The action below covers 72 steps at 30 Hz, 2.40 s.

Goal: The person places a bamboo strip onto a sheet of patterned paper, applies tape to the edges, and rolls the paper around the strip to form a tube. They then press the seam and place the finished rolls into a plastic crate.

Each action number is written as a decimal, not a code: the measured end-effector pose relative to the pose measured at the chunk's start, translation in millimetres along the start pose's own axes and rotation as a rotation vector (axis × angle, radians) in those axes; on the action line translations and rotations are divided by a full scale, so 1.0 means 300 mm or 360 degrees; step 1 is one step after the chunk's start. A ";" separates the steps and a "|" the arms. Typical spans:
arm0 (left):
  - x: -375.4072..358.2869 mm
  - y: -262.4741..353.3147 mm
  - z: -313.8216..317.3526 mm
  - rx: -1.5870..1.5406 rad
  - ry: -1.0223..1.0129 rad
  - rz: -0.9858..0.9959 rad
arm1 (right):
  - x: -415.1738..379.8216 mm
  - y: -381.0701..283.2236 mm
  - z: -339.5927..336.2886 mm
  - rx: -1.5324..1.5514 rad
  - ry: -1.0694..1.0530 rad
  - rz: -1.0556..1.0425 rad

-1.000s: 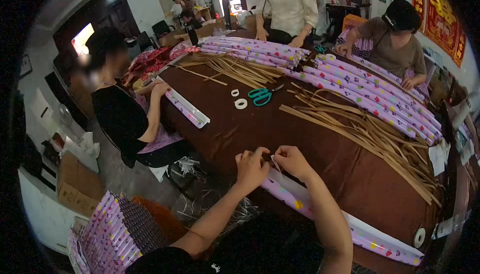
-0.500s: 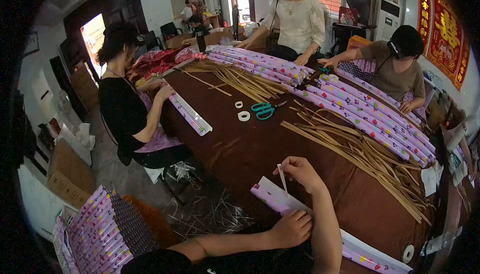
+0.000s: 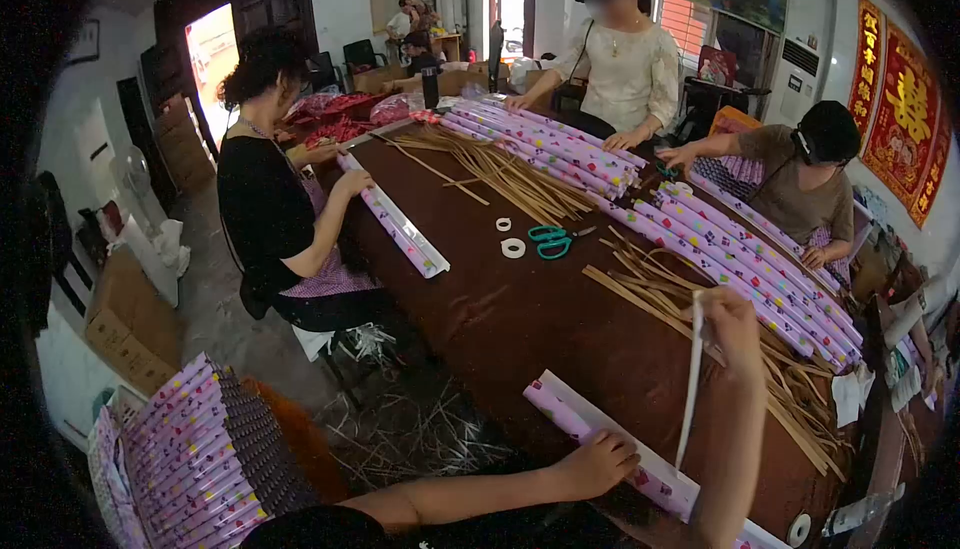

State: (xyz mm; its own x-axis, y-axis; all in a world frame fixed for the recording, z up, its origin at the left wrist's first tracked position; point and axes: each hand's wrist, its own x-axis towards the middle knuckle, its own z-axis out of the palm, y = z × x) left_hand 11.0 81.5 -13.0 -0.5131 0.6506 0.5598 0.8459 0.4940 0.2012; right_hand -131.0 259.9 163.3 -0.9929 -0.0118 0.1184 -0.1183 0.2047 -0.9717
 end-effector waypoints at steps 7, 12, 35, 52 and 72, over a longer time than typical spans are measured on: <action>0.008 -0.007 -0.003 -0.0022 -0.0039 0.0042 | -0.057 -0.474 -0.521 -0.1076 0.0684 -0.0830; 0.010 -0.017 0.022 0.0013 0.0061 0.0062 | -0.669 -0.020 -0.853 -0.1170 0.0777 -0.0907; 0.048 -0.001 -0.050 -0.0039 -0.0019 0.0132 | -0.582 -0.712 -1.279 -0.2272 0.1804 -0.0592; 0.049 -0.007 -0.035 0.0025 0.0020 0.0100 | -0.110 0.543 -0.458 -0.2602 0.0314 -0.0330; 0.035 -0.013 -0.030 0.0036 0.0032 0.0109 | -0.199 0.463 -0.436 -0.2217 0.0339 -0.0610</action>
State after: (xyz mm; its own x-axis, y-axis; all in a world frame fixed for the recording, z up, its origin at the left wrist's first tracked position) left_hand 3.7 81.1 -0.6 -0.4512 0.6715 0.5879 0.8751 0.4620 0.1440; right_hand -86.4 417.3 48.0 -0.8688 -0.1657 0.4666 -0.1387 0.9861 0.0918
